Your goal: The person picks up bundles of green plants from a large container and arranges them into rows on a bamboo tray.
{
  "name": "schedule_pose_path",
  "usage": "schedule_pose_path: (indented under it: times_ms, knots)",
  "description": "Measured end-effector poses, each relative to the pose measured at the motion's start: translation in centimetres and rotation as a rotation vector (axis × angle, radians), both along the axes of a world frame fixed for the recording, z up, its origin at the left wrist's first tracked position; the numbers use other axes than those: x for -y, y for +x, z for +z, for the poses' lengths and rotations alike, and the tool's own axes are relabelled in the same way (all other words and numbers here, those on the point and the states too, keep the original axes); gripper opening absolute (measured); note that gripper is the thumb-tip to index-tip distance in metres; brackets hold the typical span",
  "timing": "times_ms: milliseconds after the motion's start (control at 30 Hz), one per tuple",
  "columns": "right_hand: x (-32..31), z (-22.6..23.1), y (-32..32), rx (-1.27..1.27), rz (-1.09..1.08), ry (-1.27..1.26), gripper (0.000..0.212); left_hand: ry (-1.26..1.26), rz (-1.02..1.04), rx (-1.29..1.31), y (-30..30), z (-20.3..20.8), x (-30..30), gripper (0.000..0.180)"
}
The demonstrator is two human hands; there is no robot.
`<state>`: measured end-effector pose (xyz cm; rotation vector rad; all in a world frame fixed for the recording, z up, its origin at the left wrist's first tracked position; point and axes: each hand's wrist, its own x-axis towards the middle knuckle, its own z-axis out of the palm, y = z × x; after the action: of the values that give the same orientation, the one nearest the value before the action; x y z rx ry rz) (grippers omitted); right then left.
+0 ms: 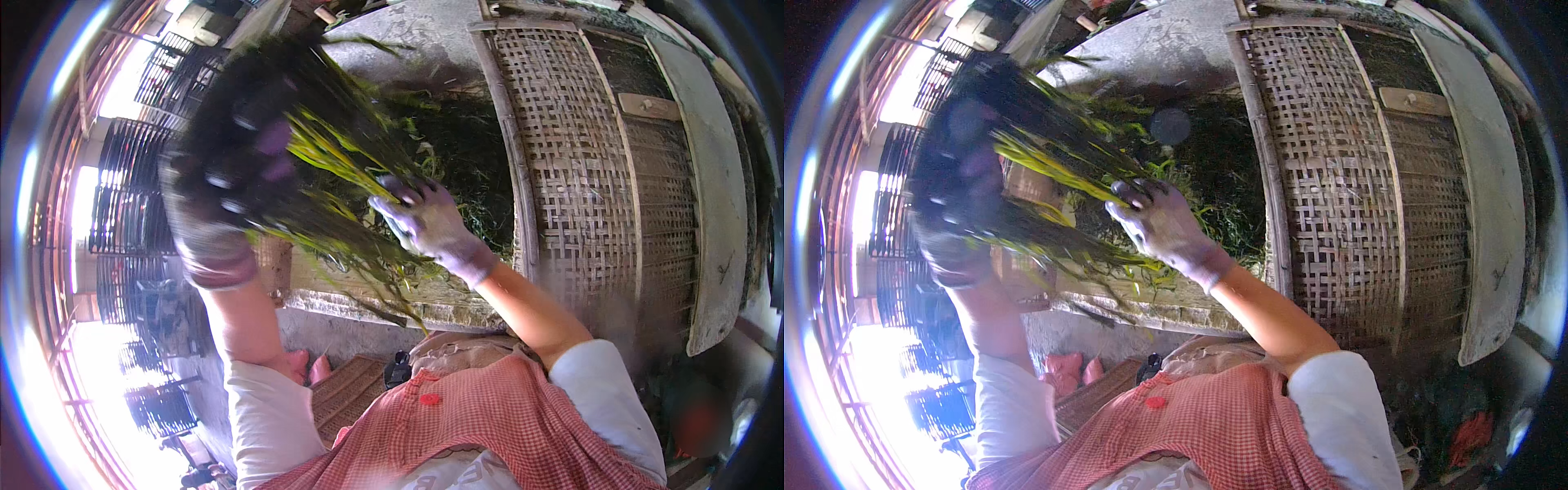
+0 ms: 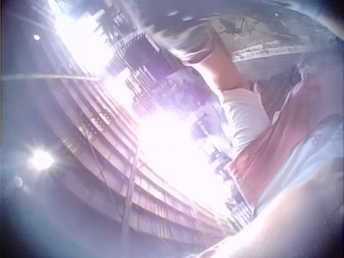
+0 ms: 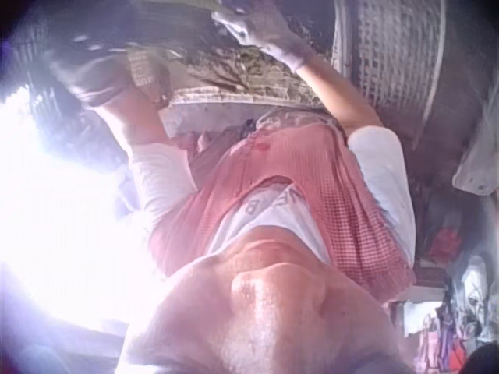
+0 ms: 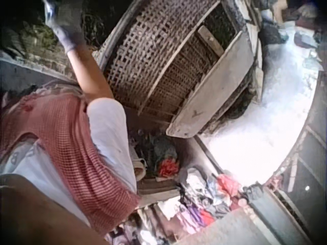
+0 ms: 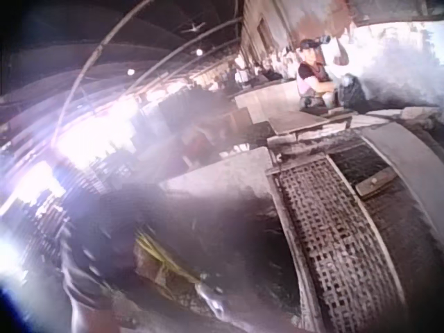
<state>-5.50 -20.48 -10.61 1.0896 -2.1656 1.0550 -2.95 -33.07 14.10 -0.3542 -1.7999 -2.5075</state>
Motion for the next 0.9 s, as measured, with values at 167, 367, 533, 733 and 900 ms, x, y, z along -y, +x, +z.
schedule_pose_path:
  times_ms: [167,367,533,733,900]
  knots:
    - [-3.0,-1.8,3.7,0.014,0.038,0.014,0.038,0.154,-0.343,-0.020,-0.2,5.9,2.6,0.049]
    - [-5.7,-12.8,6.0,0.404,-0.089,0.644,0.042,0.262,-0.367,-0.113,0.2,6.2,3.9,0.046]
    - [-10.5,-0.2,8.6,0.999,-0.007,0.389,0.034,0.378,-0.461,0.227,1.1,-0.8,2.1,0.051]
    - [-5.6,4.4,7.4,1.168,1.095,-1.153,0.045,0.240,-0.400,0.662,4.0,-7.8,-0.3,0.028]
    - [-5.3,4.6,3.3,1.464,1.341,-1.677,0.039,-0.193,-0.409,0.680,7.5,-11.0,-0.9,0.020]
